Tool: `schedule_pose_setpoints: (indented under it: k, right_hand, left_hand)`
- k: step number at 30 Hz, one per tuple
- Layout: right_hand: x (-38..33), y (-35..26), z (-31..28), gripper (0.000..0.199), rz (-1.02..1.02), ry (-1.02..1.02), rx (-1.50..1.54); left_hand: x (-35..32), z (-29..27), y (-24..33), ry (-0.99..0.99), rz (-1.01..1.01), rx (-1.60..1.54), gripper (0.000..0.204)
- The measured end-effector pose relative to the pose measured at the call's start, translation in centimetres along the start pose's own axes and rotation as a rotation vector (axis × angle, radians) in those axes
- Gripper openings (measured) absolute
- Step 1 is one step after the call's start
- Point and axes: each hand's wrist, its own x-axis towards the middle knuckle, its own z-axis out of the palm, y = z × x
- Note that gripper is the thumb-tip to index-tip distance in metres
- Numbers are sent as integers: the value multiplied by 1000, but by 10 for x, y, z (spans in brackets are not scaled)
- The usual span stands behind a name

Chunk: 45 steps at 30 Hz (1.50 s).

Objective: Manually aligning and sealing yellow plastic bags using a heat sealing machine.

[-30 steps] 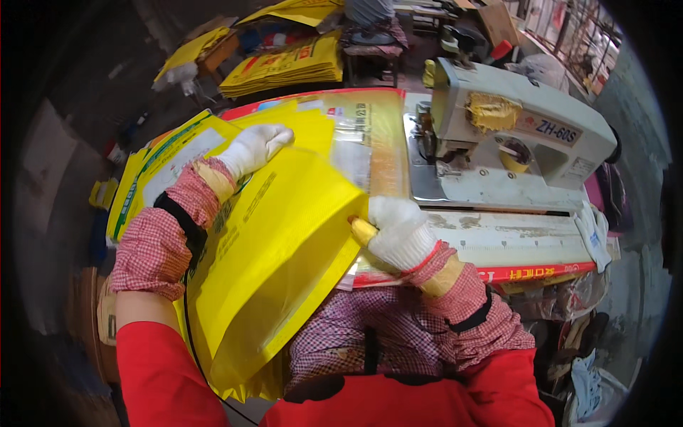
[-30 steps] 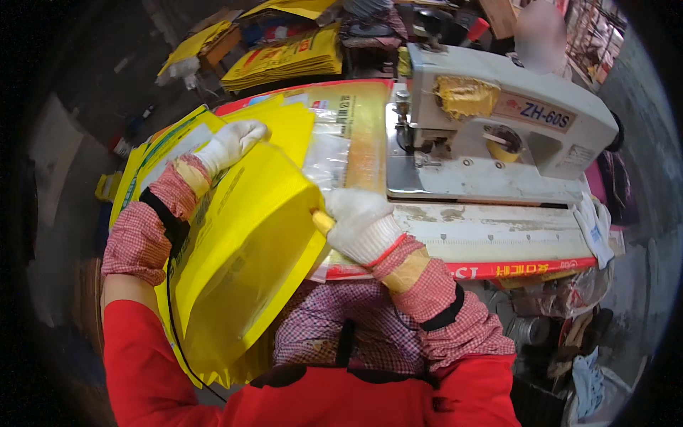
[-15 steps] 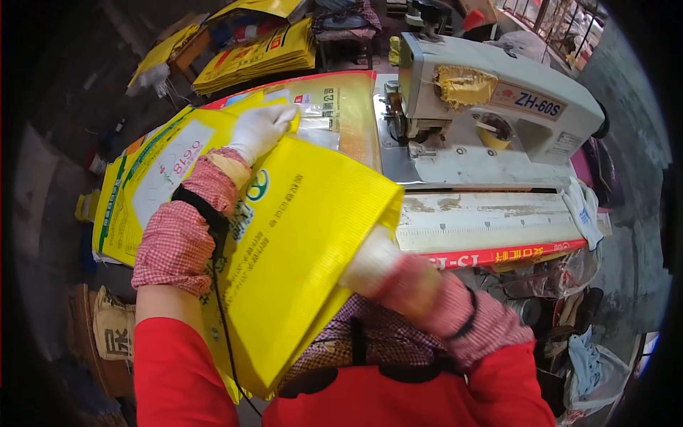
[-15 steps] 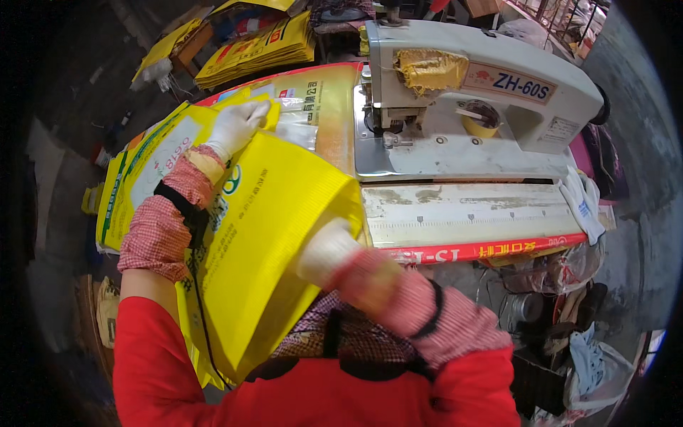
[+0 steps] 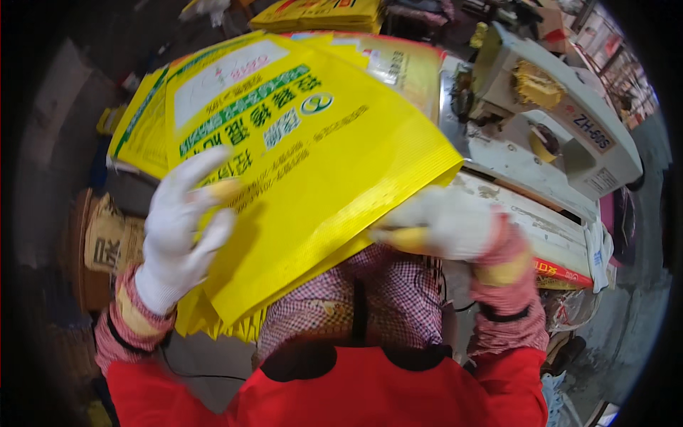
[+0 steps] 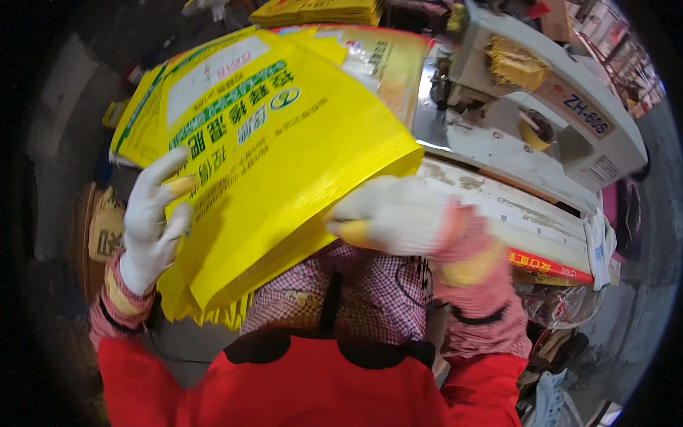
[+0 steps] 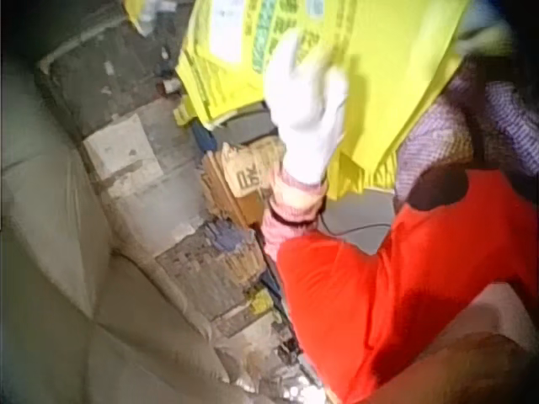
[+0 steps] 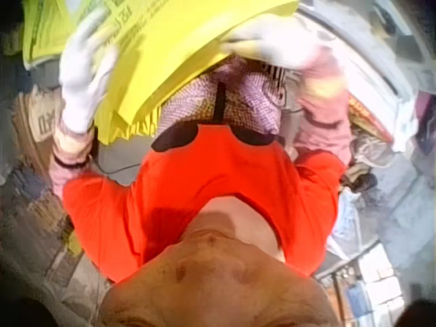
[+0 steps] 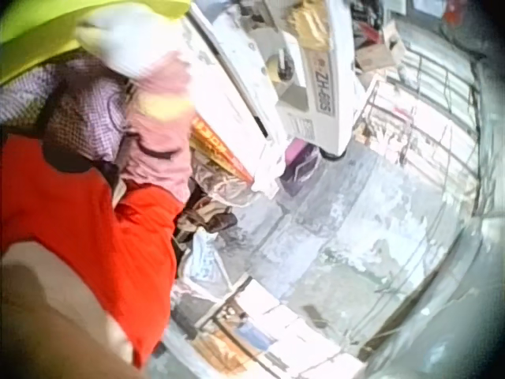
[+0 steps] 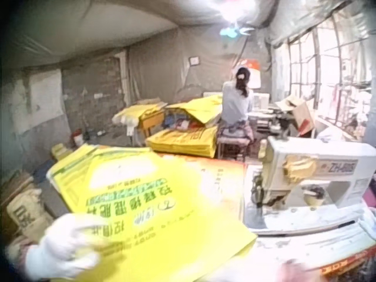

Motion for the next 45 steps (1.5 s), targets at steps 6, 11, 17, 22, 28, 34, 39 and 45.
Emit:
schedule_pose_setpoints:
  k: [6,11,17,22,28,34,39,45]
  right_hand:
    - [23,-13,-54,40,351,702,461]
    - [27,38,3,51,698,58,-108]
    - [6,34,34,55,603,160,-297]
    - [15,44,45,51,758,130,-237]
    - [99,40,65,45,578,200,133]
    - [255,-4,109,34,404,151,-106]
    - [288,-63,149,19,373,-46,-407]
    - [270,-45,236,27,406,-92,-304]
  left_hand:
    - [-172,51,-5,375,-1034,-275,34]
    - [-159,72,44,309,-1113,-1268,47]
    - [-149,78,36,325,-1052,-1583,46]
    - [-136,51,19,360,-974,-1552,38]
    - [-120,-33,-11,551,-873,-1130,34]
    - [-199,-56,-43,833,-1046,-775,39]
    - [-289,15,-3,844,-1378,-854,32]
    - [-344,127,31,851,-1640,-1028,18]
